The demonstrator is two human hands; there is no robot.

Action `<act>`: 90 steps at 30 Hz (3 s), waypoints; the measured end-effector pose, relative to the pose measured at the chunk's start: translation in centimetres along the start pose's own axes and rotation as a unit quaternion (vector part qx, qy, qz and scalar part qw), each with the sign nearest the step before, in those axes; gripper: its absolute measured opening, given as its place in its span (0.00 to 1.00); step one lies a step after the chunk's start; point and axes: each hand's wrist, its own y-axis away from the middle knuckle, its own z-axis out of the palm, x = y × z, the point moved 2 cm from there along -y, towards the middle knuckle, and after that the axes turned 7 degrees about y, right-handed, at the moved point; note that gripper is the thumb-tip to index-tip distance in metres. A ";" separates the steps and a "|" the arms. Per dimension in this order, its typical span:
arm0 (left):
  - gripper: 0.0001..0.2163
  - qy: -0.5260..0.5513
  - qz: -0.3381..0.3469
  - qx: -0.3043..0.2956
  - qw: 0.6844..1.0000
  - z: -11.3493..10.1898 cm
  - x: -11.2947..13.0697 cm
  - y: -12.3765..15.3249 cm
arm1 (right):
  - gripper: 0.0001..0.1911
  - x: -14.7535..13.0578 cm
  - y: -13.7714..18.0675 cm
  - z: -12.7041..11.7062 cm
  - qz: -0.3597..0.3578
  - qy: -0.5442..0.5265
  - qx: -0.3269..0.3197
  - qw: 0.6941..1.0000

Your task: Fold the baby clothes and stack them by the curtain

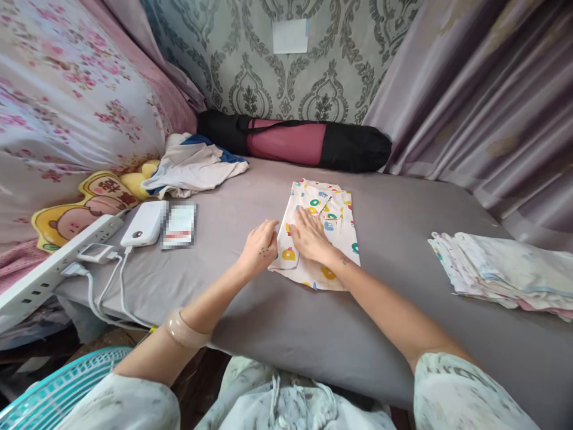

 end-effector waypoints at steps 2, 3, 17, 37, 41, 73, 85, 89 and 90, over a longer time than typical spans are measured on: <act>0.19 -0.031 0.027 -0.037 0.998 0.9 0.1 -1.9 | 0.35 3.2 -0.4 -0.9 0.047 0.021 0.013 0.999; 0.20 -0.050 0.033 -0.060 0.996 1.5 0.1 -2.9 | 0.35 4.8 -0.6 -1.2 0.069 0.035 0.016 0.997; 0.26 -0.185 0.109 -0.203 0.955 8.7 -0.2 -9.3 | 0.33 10.1 -2.1 0.8 0.034 0.088 -0.014 0.995; 0.25 -0.214 0.054 -0.163 0.962 10.9 -1.1 -16.3 | 0.30 12.4 -8.4 0.6 0.068 0.071 -0.022 0.995; 0.19 -0.225 0.073 -0.127 0.963 10.5 -0.2 -18.1 | 0.31 13.6 -9.4 -0.5 0.087 0.044 -0.020 0.995; 0.27 -0.194 0.082 -0.190 0.959 11.2 -0.6 -14.6 | 0.30 11.9 -5.7 0.8 0.040 0.099 0.016 0.994; 0.30 -0.187 0.112 -0.203 0.955 6.9 0.7 -8.6 | 0.34 10.8 1.1 -1.1 0.044 0.058 0.015 0.997; 0.30 -0.181 0.162 -0.247 0.938 6.4 1.5 -4.6 | 0.36 9.3 4.8 0.4 0.038 0.072 -0.013 0.997; 0.30 -0.181 0.165 -0.249 0.937 6.6 1.7 -4.0 | 0.36 9.0 5.2 0.7 0.041 0.077 -0.012 0.996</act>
